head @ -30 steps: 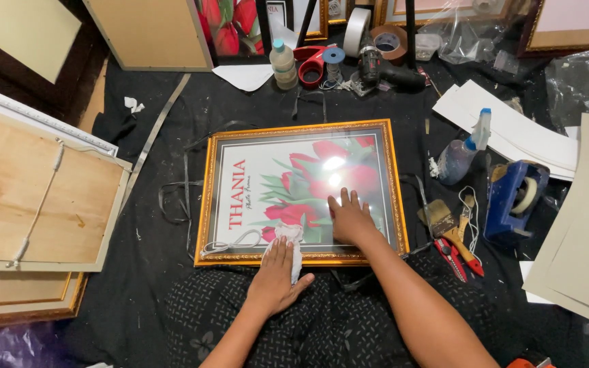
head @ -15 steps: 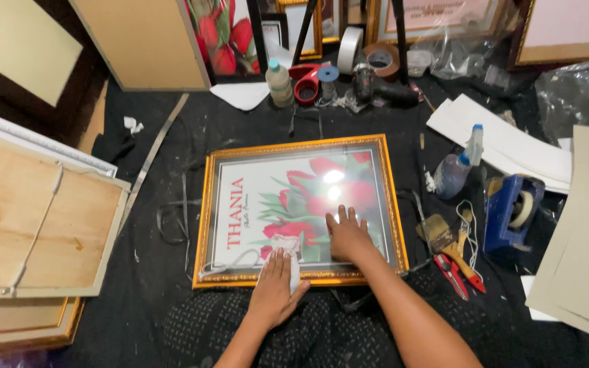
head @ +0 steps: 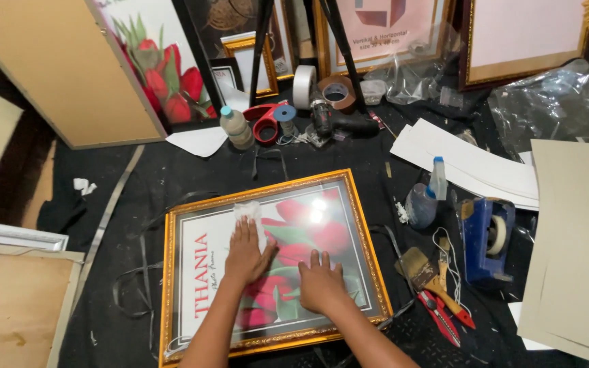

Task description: The person wipes the glass surface of a gold-framed picture with a white cloth. They repeatedly rub and wipe different areas of the frame's glass, occasionally adjusting the cloth and repositioning their hands to cover the entire surface.

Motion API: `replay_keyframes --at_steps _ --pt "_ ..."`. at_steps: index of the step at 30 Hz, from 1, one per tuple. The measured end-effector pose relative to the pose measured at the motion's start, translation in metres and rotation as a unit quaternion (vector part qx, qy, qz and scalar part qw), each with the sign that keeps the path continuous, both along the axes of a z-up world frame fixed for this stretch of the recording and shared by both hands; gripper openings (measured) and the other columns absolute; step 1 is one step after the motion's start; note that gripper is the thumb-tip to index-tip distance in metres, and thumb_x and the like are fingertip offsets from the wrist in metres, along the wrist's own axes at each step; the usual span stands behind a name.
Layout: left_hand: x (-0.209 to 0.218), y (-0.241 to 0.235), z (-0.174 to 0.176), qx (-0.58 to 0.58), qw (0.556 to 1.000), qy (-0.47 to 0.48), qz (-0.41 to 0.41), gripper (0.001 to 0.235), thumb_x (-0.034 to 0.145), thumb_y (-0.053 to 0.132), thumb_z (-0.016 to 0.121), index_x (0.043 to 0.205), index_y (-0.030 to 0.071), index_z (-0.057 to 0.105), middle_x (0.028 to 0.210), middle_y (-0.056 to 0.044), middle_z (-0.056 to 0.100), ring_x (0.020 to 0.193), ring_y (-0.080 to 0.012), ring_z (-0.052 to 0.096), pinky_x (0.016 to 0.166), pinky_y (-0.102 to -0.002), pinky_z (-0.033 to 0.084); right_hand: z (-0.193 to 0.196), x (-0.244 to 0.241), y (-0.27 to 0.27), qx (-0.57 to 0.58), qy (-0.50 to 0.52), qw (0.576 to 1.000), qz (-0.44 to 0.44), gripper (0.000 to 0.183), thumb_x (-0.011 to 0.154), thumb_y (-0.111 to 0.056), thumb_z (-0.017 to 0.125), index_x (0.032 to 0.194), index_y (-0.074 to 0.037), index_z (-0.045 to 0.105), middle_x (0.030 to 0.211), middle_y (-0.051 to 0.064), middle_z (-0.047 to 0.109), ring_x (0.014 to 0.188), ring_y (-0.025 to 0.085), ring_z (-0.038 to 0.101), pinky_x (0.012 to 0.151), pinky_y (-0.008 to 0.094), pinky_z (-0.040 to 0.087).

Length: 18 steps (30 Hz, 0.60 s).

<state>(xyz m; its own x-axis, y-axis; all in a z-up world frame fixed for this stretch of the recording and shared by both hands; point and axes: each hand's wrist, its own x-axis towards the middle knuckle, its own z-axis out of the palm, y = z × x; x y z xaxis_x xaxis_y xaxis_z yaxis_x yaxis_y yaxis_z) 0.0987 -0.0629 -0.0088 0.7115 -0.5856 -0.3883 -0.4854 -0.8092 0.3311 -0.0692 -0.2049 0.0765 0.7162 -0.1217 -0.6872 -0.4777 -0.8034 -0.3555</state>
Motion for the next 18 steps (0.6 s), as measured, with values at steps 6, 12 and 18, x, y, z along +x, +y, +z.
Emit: replay_keyframes --at_steps 6,12,18 --pt "0.050 -0.032 -0.015 -0.035 0.997 -0.056 0.034 0.093 0.100 0.065 0.027 0.163 0.001 0.001 0.172 -0.020 -0.007 0.159 -0.0354 -0.008 0.127 -0.050 0.000 -0.012 0.011 0.002 -0.016 0.017 1.000 0.014 0.055 0.107 -0.029 0.039 0.158 -0.011 0.030 0.170 0.025 0.009 0.156 0.049 0.010 0.118 0.071 0.021" --pt "0.025 -0.018 -0.007 -0.042 0.996 -0.062 0.040 0.092 0.101 0.065 0.025 0.162 -0.001 0.004 0.172 -0.019 -0.004 0.159 -0.0343 -0.007 0.127 -0.049 0.001 -0.024 0.011 0.002 -0.028 -0.016 0.999 0.016 0.052 0.104 -0.031 0.043 0.151 -0.010 0.038 0.167 0.028 0.017 0.153 0.052 0.016 0.114 0.075 0.023" --pt "-0.086 0.034 0.056 0.108 0.994 0.020 -0.004 0.095 0.103 0.070 0.024 0.164 -0.001 0.007 0.172 -0.024 -0.001 0.160 -0.0380 -0.001 0.131 -0.049 0.008 -0.021 0.001 0.001 -0.022 -0.079 0.996 0.018 0.057 0.100 -0.025 0.050 0.153 -0.003 0.045 0.161 0.037 0.030 0.150 0.059 0.024 0.107 0.079 0.027"
